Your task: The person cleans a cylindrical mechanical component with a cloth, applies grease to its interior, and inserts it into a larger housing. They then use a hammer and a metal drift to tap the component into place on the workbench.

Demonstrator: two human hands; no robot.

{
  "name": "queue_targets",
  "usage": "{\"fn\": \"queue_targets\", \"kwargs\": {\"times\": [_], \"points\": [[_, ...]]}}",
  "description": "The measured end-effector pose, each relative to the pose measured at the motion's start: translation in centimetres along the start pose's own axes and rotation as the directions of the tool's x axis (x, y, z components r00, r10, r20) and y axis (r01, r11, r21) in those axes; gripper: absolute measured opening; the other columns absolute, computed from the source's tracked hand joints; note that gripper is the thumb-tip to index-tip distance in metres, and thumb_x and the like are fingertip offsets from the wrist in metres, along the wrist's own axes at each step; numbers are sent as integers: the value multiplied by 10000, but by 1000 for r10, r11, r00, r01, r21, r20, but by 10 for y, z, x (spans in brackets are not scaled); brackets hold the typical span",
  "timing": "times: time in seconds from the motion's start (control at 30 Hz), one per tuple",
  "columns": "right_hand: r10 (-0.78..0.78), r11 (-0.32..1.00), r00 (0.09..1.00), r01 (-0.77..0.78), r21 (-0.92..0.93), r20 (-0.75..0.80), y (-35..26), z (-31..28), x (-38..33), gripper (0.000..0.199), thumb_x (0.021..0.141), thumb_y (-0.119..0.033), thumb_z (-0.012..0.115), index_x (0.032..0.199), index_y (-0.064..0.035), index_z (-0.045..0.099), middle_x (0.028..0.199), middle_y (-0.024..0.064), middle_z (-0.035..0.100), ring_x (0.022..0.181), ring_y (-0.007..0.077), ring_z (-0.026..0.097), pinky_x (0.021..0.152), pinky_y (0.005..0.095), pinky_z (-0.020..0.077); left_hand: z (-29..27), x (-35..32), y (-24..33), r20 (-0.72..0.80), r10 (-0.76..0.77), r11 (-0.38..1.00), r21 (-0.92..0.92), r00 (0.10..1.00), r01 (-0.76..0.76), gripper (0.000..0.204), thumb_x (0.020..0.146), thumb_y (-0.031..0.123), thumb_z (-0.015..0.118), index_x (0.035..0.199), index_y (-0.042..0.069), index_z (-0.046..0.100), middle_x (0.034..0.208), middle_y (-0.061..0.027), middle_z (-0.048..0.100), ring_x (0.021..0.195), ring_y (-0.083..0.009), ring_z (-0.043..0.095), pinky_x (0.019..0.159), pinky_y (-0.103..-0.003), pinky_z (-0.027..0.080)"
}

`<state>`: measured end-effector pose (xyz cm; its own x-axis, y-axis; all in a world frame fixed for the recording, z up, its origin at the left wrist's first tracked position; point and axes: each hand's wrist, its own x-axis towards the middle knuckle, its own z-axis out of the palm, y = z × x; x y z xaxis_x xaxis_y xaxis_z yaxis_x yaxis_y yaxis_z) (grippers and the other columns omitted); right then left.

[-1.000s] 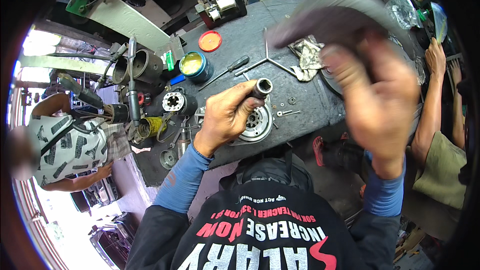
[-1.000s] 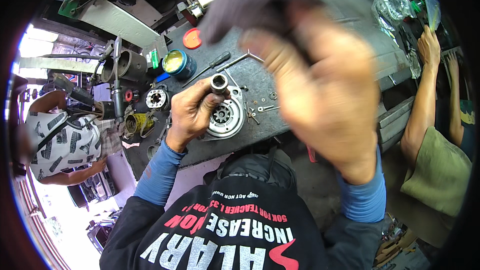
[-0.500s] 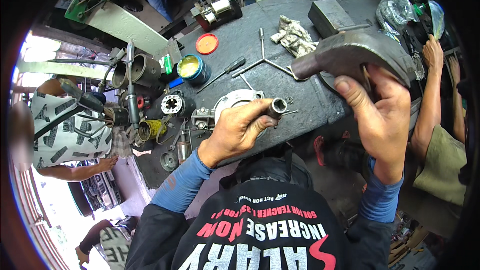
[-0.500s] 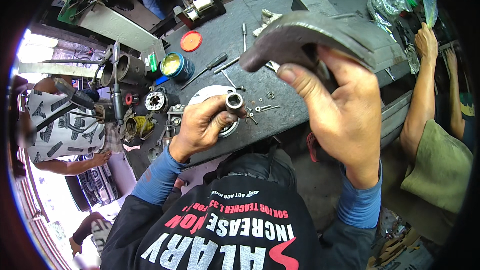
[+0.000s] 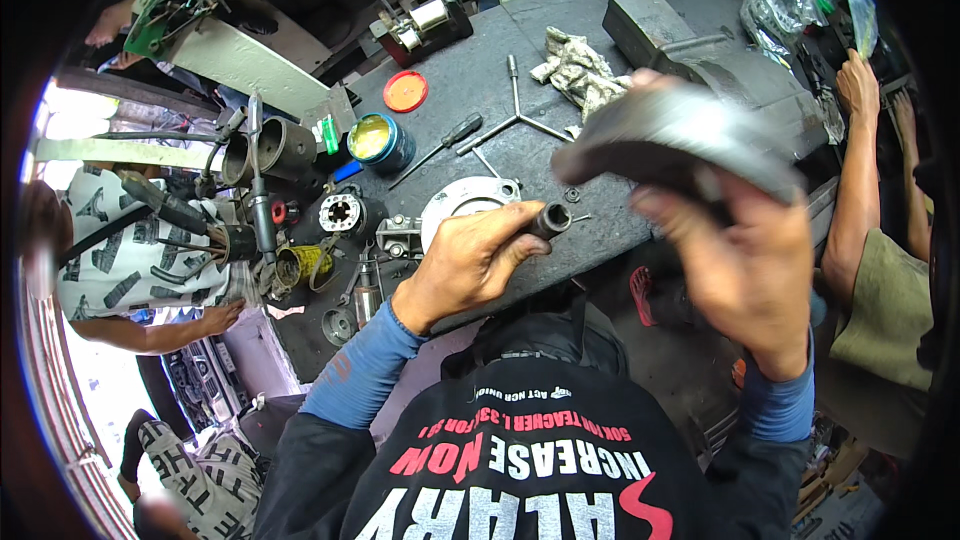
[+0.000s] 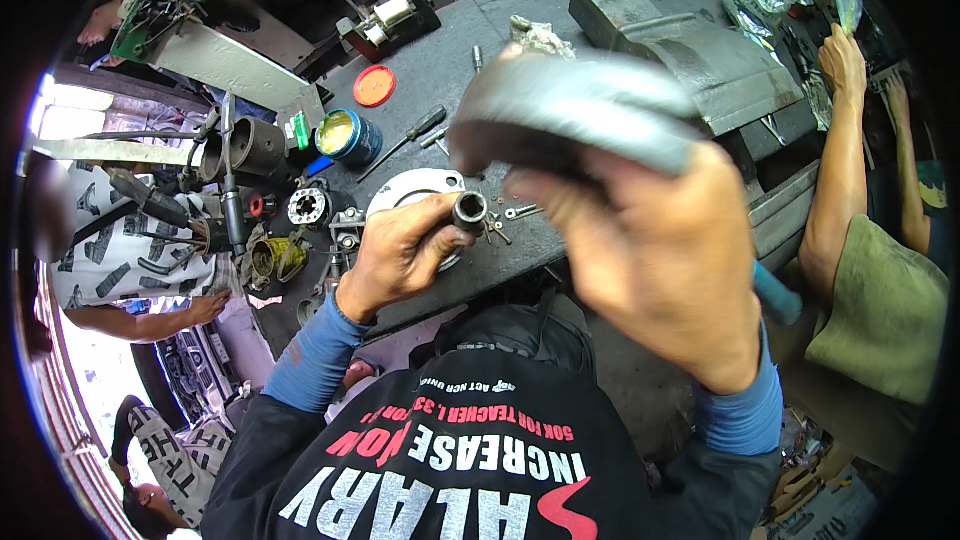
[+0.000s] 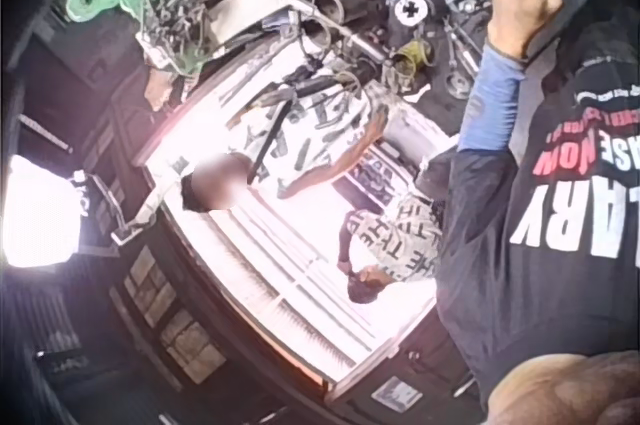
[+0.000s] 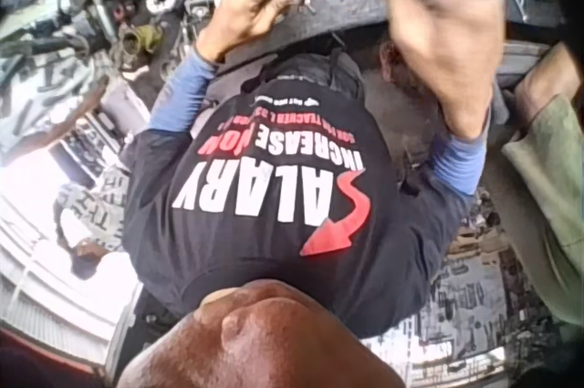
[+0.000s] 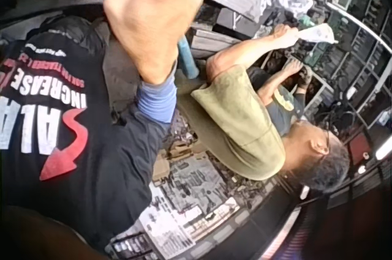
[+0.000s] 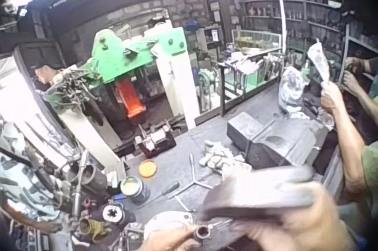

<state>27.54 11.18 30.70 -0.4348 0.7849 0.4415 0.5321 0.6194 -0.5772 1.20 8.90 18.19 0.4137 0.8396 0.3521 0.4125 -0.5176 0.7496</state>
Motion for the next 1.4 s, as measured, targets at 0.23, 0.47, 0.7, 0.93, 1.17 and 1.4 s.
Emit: {"fn": "queue_targets", "kwargs": {"times": [0.23, 0.47, 0.7, 0.93, 1.17, 1.4], "points": [[14, 998, 1000, -12, 58, -24, 1, 18, -16, 301, 873, -87, 835, 1154, -14, 754, 990, 213, 758, 879, 428, 736, 776, 425, 588, 1, -1, 0, 7, 1, 1000, -12, 1000, -1, 330, 940, 98, 782, 1249, 8, 711, 998, -158, 775, 870, -323, 765, 778, -378, 584], [199, 948, 956, -132, 291, -215, -2, 10, -14, 282, 915, -62, 832, 1147, 77, 748, 1065, 134, 791, 940, 205, 733, 881, 333, 563, -26, -23, 7, -298, -240, 923, -364, 924, 122, 251, 1080, 155, 649, 1172, -74, 692, 973, -126, 774, 903, -212, 765, 822, -338, 618], [107, 959, 994, -102, 266, -5, -13, 15, -8, 454, 913, -2, 798, 1337, 95, 672, 1467, 206, 653, 1274, 269, 649, 1122, 386, 474, -33, -43, -8, -197, -108, 994, -9, 974, 109, 287, 1060, 208, 694, 1185, -49, 723, 961, -119, 793, 851, -169, 761, 754, -299, 592], [-5, 990, 997, -6, 144, 76, -31, 30, -2, 355, 858, -49, 856, 1184, 34, 746, 1279, 176, 755, 1107, 262, 730, 960, 387, 563, -26, -39, -7, -158, 35, 993, 116, 987, -16, 287, 971, 137, 760, 1211, -15, 719, 1009, -170, 781, 887, -329, 789, 785, -376, 609], [75, 964, 995, -58, 258, -59, -33, 26, -3, 274, 899, -63, 827, 1154, 6, 755, 1137, 146, 778, 956, 263, 754, 832, 358, 591, -17, -43, -20, -266, 83, 989, 138, 960, -47, 282, 1013, 215, 729, 1200, 3, 731, 959, -145, 783, 814, -294, 781, 727, -358, 593], [-126, 985, 991, 129, 118, -35, -18, 45, 8, 296, 864, -105, 844, 1127, -14, 744, 1073, 171, 762, 855, 376, 738, 744, 420, 593, -19, -48, -24, -277, -52, 998, 20, 959, 60, 284, 1027, 194, 722, 1223, -11, 714, 946, -137, 780, 843, -266, 784, 778, -346, 604]]}}
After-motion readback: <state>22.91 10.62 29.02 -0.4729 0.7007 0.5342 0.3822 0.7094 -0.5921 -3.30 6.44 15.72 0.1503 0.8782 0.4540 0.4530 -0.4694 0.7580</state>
